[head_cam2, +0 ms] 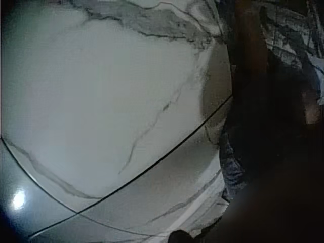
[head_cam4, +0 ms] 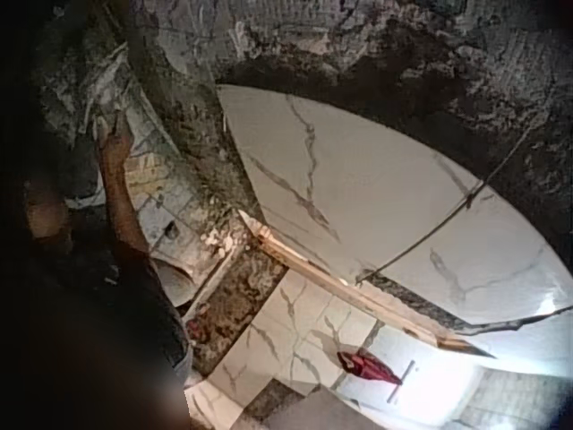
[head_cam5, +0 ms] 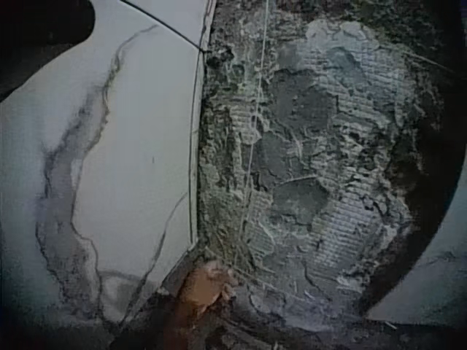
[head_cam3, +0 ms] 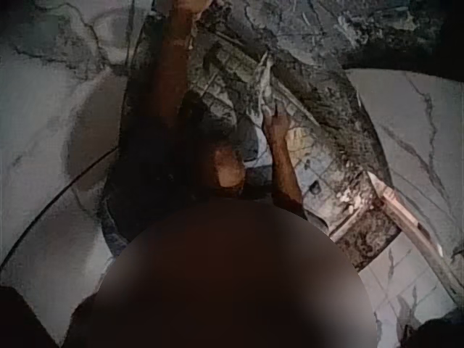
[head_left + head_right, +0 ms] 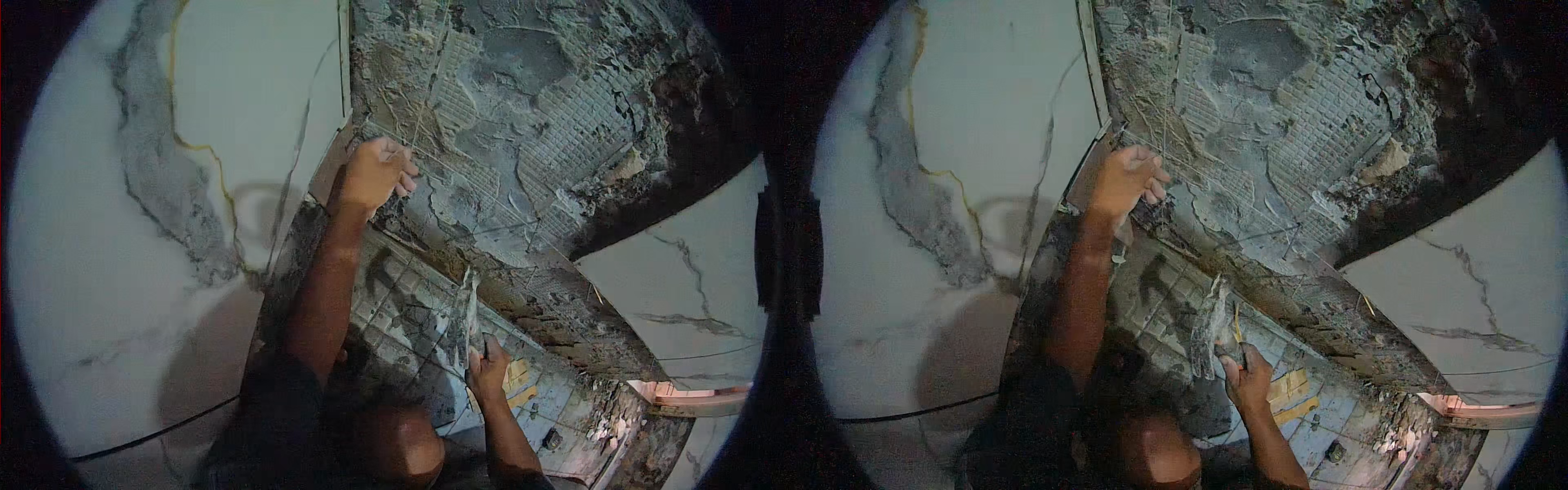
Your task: Removing old tiles and preparing the wall with guide strings for renovation.
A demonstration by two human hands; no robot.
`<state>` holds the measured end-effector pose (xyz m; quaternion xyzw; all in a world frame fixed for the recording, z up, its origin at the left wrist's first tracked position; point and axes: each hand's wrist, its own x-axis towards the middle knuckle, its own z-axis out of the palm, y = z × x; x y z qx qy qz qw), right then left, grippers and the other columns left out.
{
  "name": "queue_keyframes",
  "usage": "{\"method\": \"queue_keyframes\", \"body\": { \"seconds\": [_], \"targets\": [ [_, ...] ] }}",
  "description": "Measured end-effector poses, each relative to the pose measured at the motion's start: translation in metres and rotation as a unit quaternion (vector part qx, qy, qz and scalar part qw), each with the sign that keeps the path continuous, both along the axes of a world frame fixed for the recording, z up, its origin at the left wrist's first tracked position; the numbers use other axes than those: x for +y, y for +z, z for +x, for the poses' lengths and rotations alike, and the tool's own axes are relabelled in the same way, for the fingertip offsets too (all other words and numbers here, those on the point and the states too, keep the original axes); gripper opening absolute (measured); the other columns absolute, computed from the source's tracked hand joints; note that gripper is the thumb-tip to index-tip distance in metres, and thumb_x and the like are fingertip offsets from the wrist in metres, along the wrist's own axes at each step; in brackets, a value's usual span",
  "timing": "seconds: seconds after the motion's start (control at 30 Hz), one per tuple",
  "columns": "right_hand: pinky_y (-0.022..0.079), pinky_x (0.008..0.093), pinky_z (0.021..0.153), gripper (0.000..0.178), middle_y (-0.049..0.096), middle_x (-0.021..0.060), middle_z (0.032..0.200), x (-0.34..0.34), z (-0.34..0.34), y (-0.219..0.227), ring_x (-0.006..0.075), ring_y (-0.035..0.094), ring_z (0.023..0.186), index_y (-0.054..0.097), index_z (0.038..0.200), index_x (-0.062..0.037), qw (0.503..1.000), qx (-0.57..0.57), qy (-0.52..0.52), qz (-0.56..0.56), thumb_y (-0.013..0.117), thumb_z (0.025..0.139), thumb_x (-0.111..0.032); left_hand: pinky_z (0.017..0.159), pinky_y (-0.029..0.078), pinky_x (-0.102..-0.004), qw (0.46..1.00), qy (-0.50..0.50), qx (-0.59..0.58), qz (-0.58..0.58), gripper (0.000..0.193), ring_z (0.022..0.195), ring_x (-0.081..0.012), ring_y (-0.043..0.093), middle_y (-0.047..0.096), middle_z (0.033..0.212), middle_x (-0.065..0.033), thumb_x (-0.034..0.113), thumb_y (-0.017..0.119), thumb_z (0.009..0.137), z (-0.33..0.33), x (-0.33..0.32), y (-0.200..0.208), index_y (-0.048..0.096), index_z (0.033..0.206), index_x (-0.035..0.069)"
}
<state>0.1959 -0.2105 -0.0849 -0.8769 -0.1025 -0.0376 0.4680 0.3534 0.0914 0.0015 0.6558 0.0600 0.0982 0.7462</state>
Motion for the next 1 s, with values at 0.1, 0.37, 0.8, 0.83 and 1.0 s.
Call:
{"method": "queue_keyframes", "body": {
  "seconds": [0.1, 0.37, 0.8, 0.83, 1.0],
  "targets": [
    [0.040, 0.0320, 0.050, 0.037, 0.049, 0.0164, 0.062, -0.004, 0.001, -0.003, 0.0225, 0.044, 0.051, 0.052, 0.077, 0.0018, 0.996, -0.056, 0.004, -0.069, 0.066, 0.078, -0.033, 0.049, 0.045, -0.0238, 1.000, -0.018, -0.003, 0.002, 0.023, 0.056, -0.0145, 0.057, 0.060, 0.077, -0.0125, 0.017, 0.054, 0.088, 0.000, 0.000, 0.000, 0.050, 0.096, -0.004],
    [0.039, 0.0374, 0.049, 0.039, 0.045, 0.0164, 0.057, 0.023, 0.018, 0.014, 0.0302, 0.044, 0.050, 0.049, 0.076, 0.0000, 0.995, -0.061, 0.037, -0.065, 0.063, 0.080, -0.036, 0.044, 0.036, -0.0191, 1.000, -0.025, 0.011, -0.013, 0.018, 0.051, -0.0095, 0.051, 0.062, 0.075, -0.0066, 0.016, 0.053, 0.087, 0.003, 0.015, -0.002, 0.058, 0.091, -0.001],
    [0.038, 0.0398, 0.051, 0.031, 0.047, 0.0181, 0.061, 0.069, 0.066, 0.036, 0.0360, 0.048, 0.054, 0.047, 0.073, -0.0009, 0.989, -0.100, 0.097, -0.056, 0.063, 0.079, -0.027, 0.045, 0.031, -0.0189, 0.999, -0.012, 0.044, 0.014, 0.016, 0.051, -0.0045, 0.044, 0.058, 0.067, 0.0010, 0.015, 0.059, 0.083, 0.013, 0.022, -0.002, 0.064, 0.084, 0.001],
    [0.038, 0.0396, 0.051, 0.031, 0.048, 0.0182, 0.061, 0.070, 0.068, 0.038, 0.0363, 0.049, 0.054, 0.048, 0.075, -0.0007, 0.988, -0.082, 0.106, -0.076, 0.063, 0.079, -0.028, 0.044, 0.031, -0.0185, 0.999, -0.015, 0.049, 0.003, 0.015, 0.050, -0.0043, 0.044, 0.058, 0.068, 0.0008, 0.014, 0.058, 0.083, 0.012, 0.021, -0.002, 0.064, 0.084, 0.000],
    [0.040, 0.0393, 0.051, 0.031, 0.049, 0.0180, 0.061, 0.078, 0.073, 0.047, 0.0359, 0.051, 0.055, 0.051, 0.078, -0.0002, 0.985, -0.058, 0.123, -0.110, 0.063, 0.079, -0.029, 0.043, 0.031, -0.0180, 0.997, -0.039, 0.060, -0.007, 0.016, 0.051, -0.0039, 0.044, 0.060, 0.071, -0.0003, 0.014, 0.057, 0.084, 0.017, 0.026, -0.007, 0.063, 0.085, -0.001]
  ]
}}
